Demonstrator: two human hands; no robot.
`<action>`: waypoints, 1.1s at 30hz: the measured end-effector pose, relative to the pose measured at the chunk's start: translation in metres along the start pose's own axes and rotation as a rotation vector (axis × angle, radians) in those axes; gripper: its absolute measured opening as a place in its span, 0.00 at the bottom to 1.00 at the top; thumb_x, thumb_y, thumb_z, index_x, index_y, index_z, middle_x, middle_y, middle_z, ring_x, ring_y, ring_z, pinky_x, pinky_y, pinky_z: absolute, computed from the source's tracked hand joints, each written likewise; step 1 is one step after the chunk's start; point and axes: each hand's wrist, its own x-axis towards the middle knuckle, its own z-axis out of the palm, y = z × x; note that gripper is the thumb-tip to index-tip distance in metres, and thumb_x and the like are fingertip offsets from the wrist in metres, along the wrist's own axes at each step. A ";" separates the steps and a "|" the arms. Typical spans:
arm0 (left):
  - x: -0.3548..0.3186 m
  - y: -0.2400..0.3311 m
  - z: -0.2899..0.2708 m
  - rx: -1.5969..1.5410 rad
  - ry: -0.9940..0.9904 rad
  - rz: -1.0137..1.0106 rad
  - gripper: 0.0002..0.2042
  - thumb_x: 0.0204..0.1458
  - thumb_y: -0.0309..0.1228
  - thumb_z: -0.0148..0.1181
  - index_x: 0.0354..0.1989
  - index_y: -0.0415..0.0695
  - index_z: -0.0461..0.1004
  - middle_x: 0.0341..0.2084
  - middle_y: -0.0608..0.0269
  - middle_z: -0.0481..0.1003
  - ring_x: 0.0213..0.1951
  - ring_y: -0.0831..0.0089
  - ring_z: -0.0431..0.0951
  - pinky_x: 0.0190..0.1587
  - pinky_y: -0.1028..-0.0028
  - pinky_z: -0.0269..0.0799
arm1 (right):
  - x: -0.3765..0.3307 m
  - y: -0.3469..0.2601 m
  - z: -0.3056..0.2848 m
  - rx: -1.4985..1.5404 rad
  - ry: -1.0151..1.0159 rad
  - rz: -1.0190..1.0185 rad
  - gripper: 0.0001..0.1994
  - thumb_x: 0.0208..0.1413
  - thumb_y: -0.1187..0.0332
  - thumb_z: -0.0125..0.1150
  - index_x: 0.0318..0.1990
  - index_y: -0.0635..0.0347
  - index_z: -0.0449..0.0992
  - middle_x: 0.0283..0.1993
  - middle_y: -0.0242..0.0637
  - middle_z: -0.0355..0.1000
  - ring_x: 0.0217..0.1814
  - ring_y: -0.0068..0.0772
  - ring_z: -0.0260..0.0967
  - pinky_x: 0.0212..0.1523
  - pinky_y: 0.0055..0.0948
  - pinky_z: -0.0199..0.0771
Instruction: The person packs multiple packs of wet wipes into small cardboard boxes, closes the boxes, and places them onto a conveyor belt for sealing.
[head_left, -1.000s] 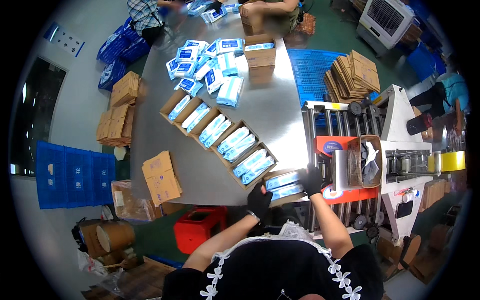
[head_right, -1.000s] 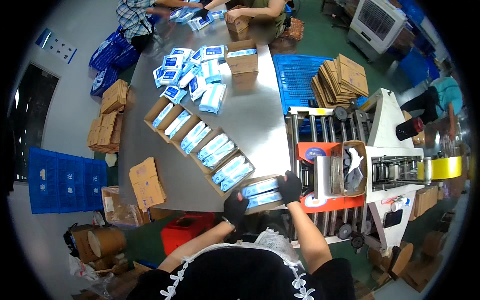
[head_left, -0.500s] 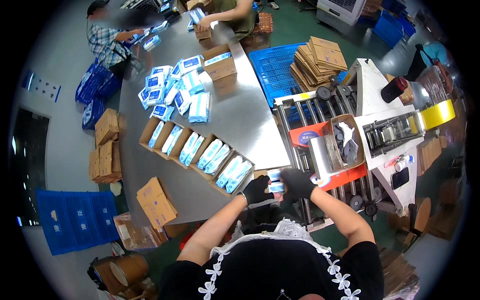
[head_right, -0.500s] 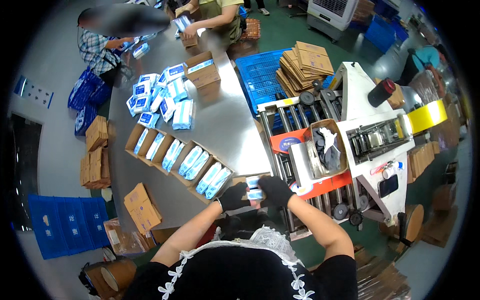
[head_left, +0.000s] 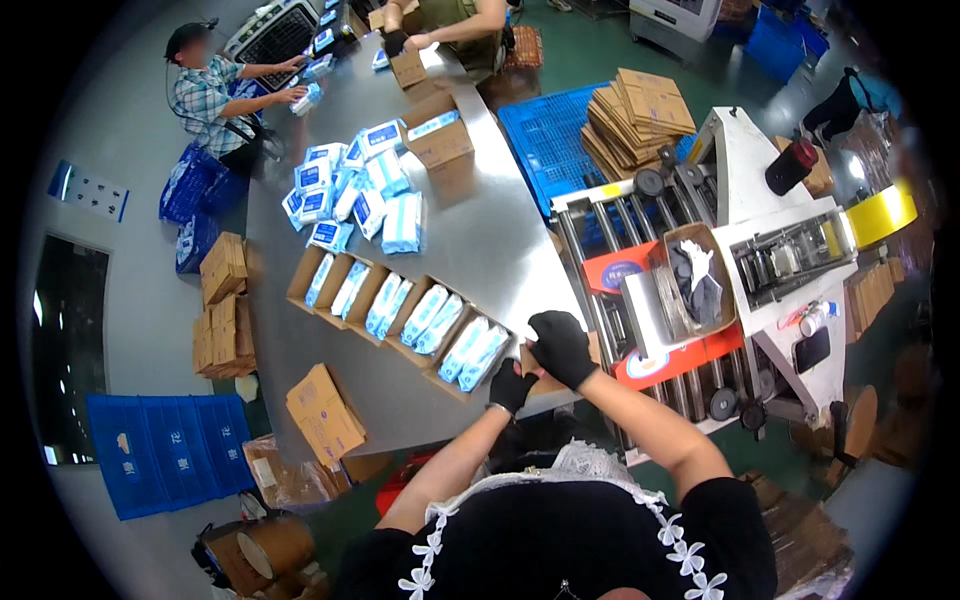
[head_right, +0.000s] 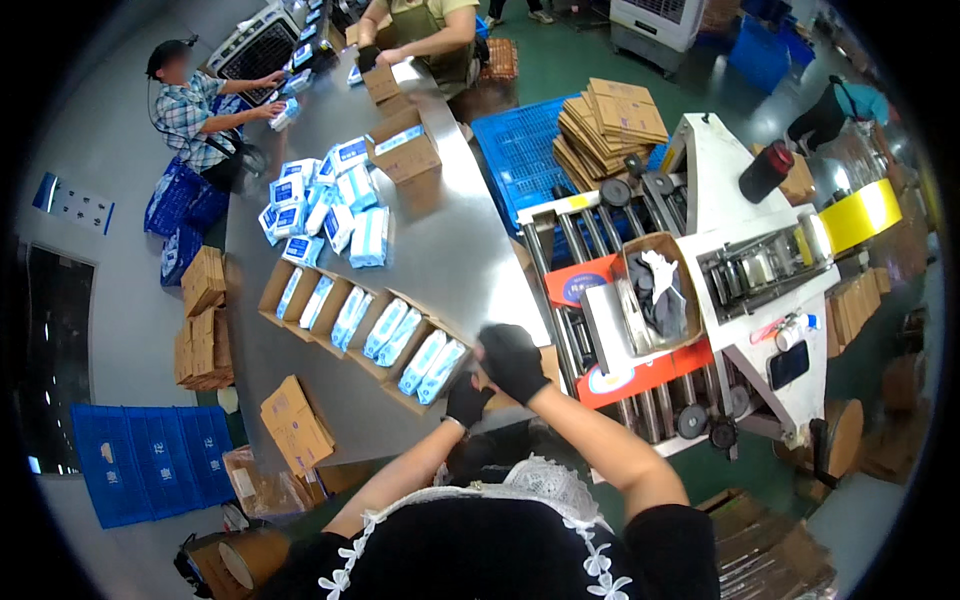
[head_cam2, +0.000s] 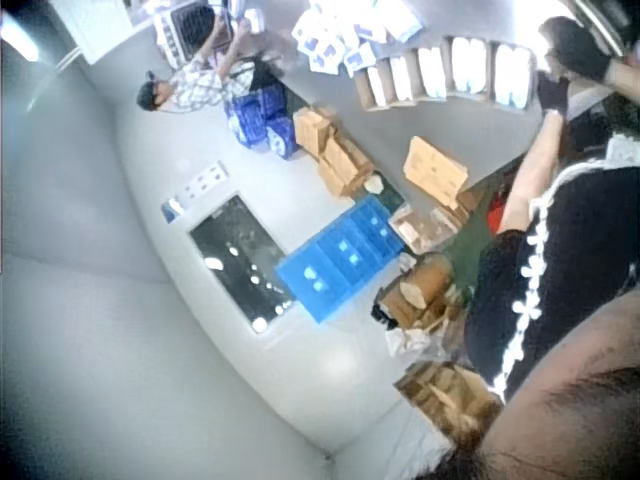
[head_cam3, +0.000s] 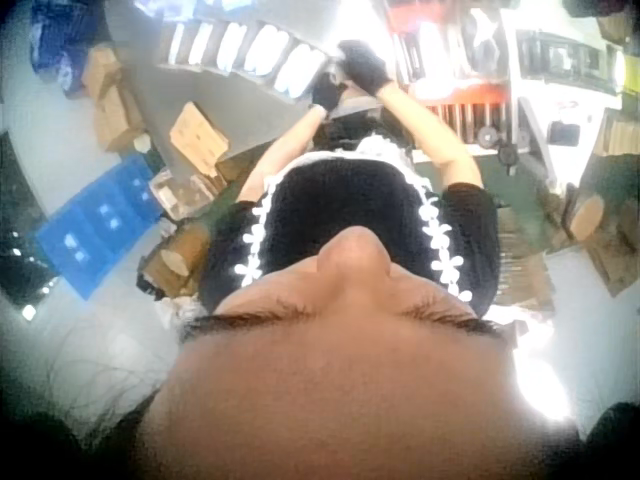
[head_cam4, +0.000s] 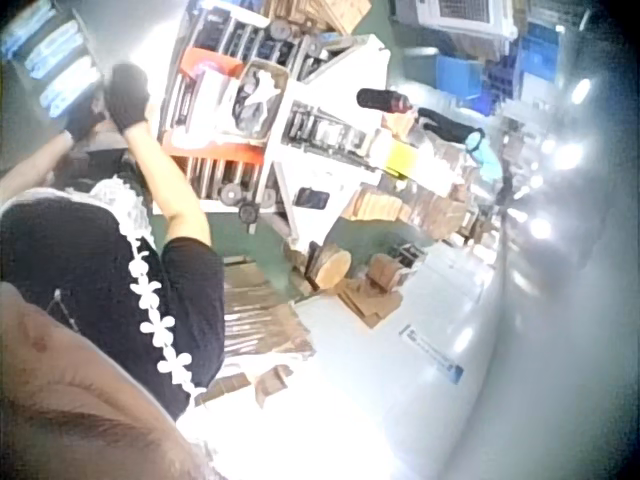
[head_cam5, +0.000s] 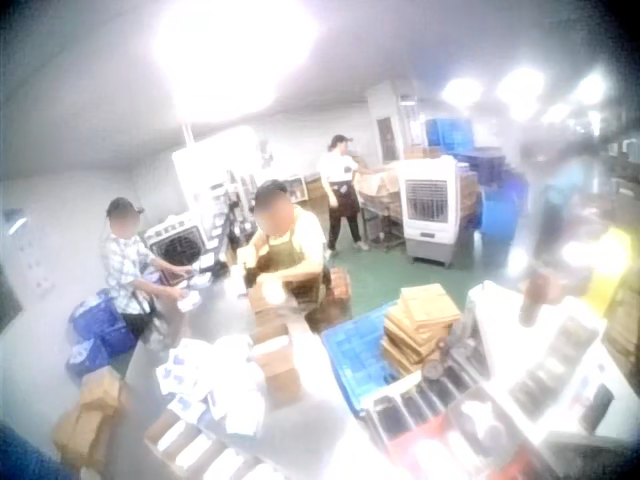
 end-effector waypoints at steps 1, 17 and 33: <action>0.004 0.013 -0.002 -0.007 -0.037 -0.009 0.26 0.40 0.54 0.67 0.28 0.43 0.65 0.20 0.53 0.70 0.26 0.52 0.74 0.31 0.62 0.69 | 0.000 0.003 0.018 0.142 0.204 0.147 0.11 0.52 0.60 0.55 0.38 0.55 0.75 0.39 0.39 0.72 0.50 0.41 0.68 0.50 0.42 0.67; -0.109 0.066 -0.110 -0.384 0.045 -0.373 0.16 0.53 0.44 0.58 0.26 0.43 0.68 0.21 0.62 0.67 0.29 0.70 0.70 0.33 0.67 0.68 | -0.031 0.052 0.004 -0.262 0.127 0.102 0.26 0.50 0.63 0.59 0.57 0.63 0.65 0.58 0.50 0.63 0.64 0.49 0.57 0.64 0.46 0.52; -0.025 0.014 -0.092 0.143 0.084 0.346 0.09 0.46 0.31 0.56 0.33 0.42 0.69 0.27 0.50 0.71 0.32 0.49 0.73 0.34 0.58 0.68 | -0.063 -0.029 0.060 0.057 -0.426 0.165 0.11 0.47 0.63 0.59 0.36 0.57 0.74 0.34 0.46 0.72 0.36 0.50 0.73 0.36 0.46 0.72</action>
